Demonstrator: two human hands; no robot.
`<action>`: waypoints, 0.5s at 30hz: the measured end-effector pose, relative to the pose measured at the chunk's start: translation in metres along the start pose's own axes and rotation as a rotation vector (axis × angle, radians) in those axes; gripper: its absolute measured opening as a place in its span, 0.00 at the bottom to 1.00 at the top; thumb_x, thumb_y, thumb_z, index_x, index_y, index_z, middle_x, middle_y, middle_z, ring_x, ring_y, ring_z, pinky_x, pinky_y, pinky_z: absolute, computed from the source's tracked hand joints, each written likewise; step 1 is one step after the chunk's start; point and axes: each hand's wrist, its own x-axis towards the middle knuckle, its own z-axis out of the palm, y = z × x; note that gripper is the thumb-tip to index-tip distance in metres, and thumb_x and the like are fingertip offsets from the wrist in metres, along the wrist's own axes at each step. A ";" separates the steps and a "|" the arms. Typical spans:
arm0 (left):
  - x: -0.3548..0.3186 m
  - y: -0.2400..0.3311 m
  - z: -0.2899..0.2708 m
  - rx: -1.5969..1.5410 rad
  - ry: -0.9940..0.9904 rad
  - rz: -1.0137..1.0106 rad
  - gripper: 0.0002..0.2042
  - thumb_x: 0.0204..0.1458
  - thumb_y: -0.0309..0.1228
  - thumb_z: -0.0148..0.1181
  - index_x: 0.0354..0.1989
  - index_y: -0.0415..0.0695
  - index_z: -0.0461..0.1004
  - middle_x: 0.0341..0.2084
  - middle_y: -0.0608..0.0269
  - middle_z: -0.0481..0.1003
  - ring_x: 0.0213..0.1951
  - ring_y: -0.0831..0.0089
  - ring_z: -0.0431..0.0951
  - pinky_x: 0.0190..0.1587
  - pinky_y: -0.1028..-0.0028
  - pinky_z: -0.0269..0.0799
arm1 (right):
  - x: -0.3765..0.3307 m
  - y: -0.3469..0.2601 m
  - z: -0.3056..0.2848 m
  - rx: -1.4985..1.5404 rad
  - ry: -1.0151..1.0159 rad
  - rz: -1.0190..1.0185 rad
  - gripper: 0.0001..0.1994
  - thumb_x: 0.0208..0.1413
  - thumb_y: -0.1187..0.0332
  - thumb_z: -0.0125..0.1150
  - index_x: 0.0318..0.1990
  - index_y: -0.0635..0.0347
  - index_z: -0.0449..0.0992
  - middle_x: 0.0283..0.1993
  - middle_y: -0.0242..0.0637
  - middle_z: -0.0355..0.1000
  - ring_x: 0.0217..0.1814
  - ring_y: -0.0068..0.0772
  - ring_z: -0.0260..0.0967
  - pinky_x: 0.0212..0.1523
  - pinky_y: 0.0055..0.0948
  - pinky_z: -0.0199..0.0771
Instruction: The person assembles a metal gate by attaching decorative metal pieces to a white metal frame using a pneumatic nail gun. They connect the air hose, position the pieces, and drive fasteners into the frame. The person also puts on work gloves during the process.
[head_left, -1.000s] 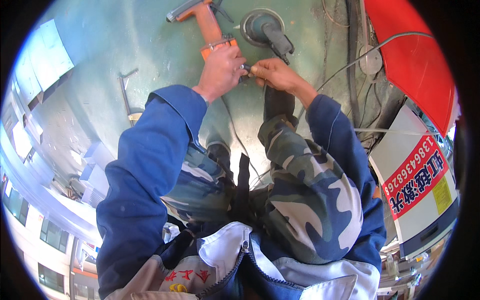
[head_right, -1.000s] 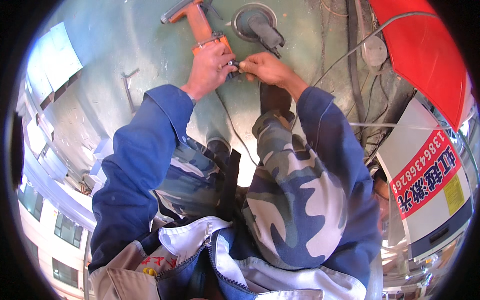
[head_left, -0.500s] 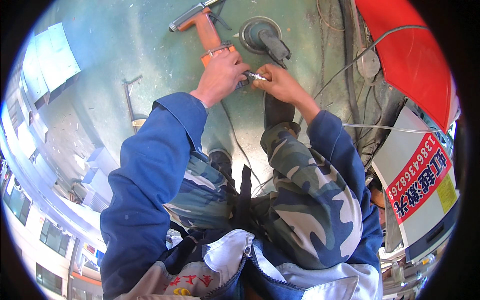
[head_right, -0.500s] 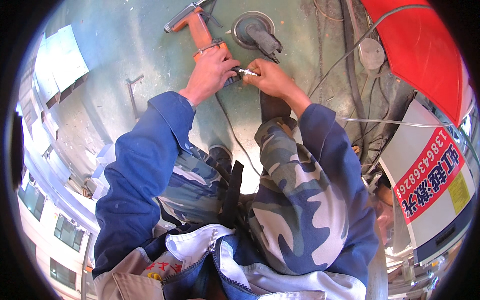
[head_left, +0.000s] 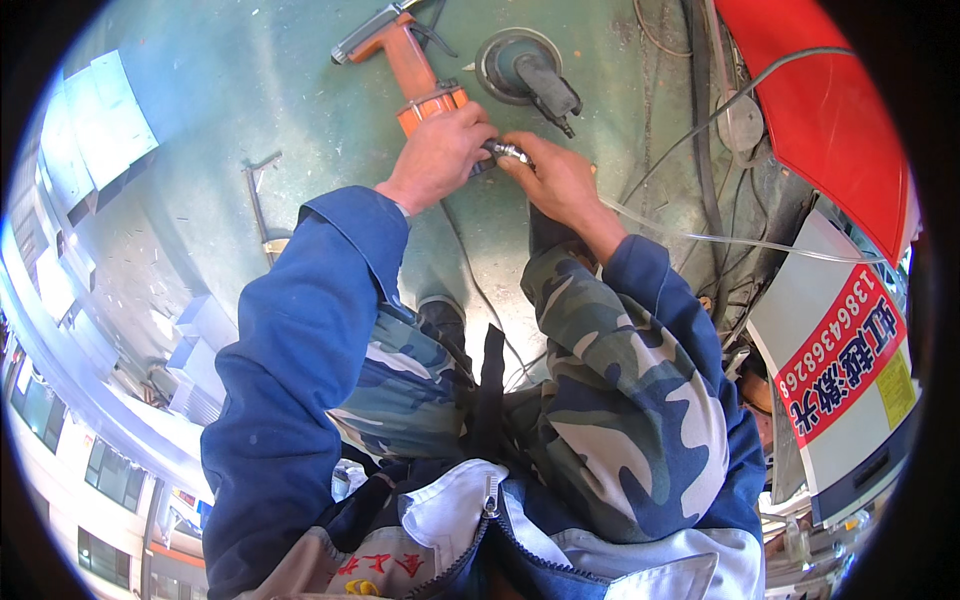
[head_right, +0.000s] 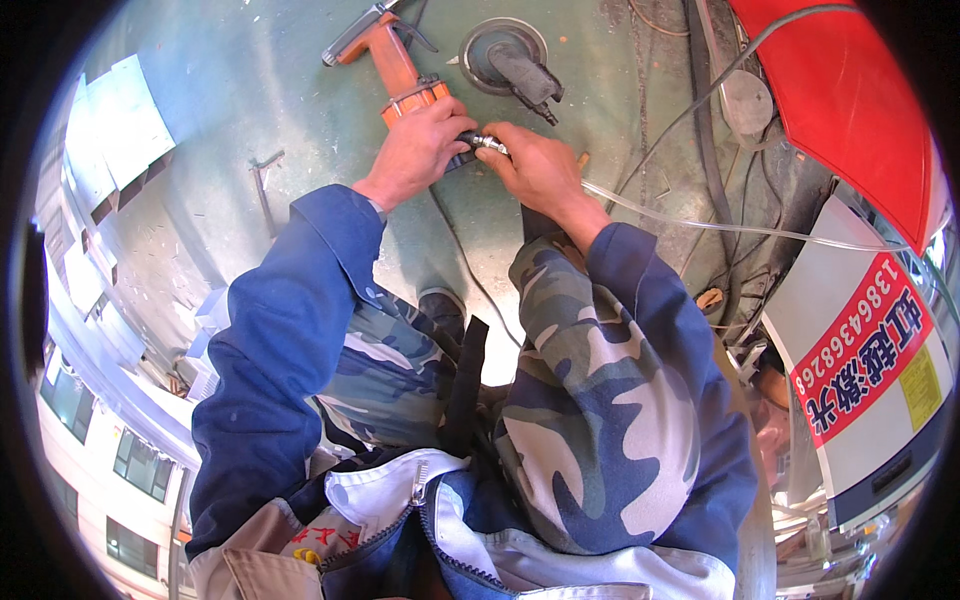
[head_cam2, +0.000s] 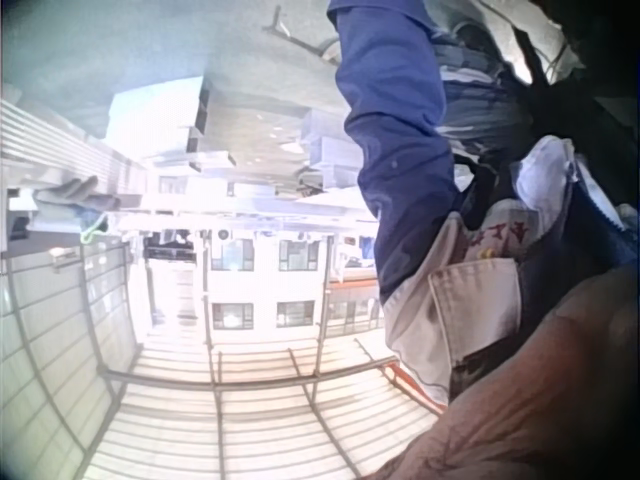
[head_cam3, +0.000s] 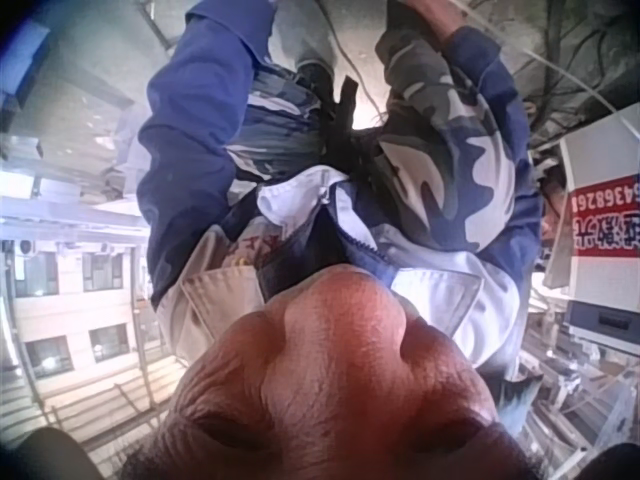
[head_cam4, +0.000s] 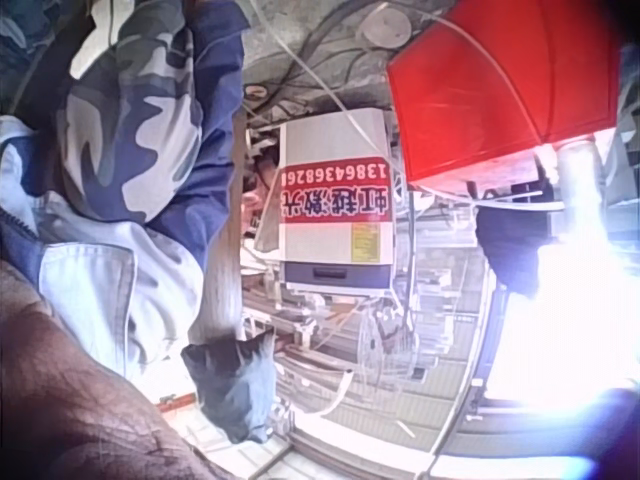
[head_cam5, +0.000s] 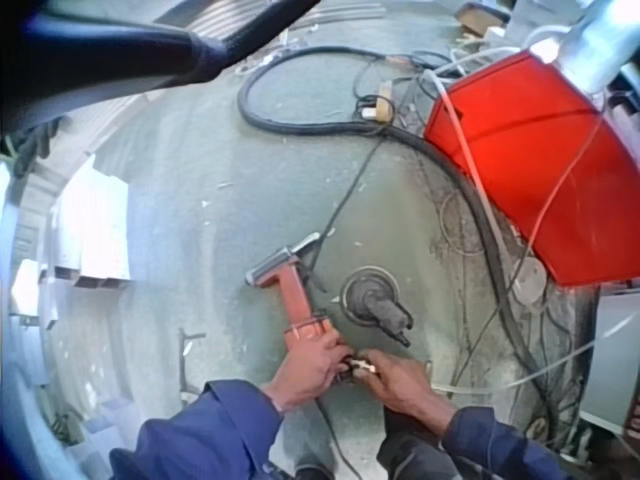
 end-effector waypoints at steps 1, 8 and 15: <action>0.000 0.000 0.000 0.003 -0.005 0.006 0.13 0.44 0.26 0.68 0.40 0.41 0.79 0.37 0.57 0.73 0.41 0.55 0.78 0.43 0.60 0.76 | 0.000 0.001 0.001 -0.006 -0.009 0.024 0.16 0.60 0.55 0.63 0.49 0.55 0.75 0.38 0.45 0.79 0.39 0.53 0.77 0.36 0.47 0.74; -0.002 -0.003 0.001 0.027 -0.022 0.020 0.13 0.44 0.26 0.68 0.40 0.42 0.80 0.36 0.57 0.72 0.40 0.55 0.78 0.41 0.61 0.76 | 0.001 0.008 0.004 -0.050 -0.033 0.013 0.15 0.60 0.58 0.63 0.43 0.61 0.74 0.31 0.50 0.77 0.34 0.59 0.75 0.34 0.52 0.71; -0.001 -0.006 0.005 0.009 0.008 0.049 0.11 0.42 0.25 0.69 0.37 0.42 0.80 0.35 0.57 0.72 0.37 0.55 0.78 0.39 0.60 0.76 | 0.004 0.012 0.005 -0.051 -0.058 -0.028 0.14 0.59 0.59 0.63 0.41 0.61 0.73 0.30 0.51 0.76 0.33 0.60 0.74 0.33 0.54 0.70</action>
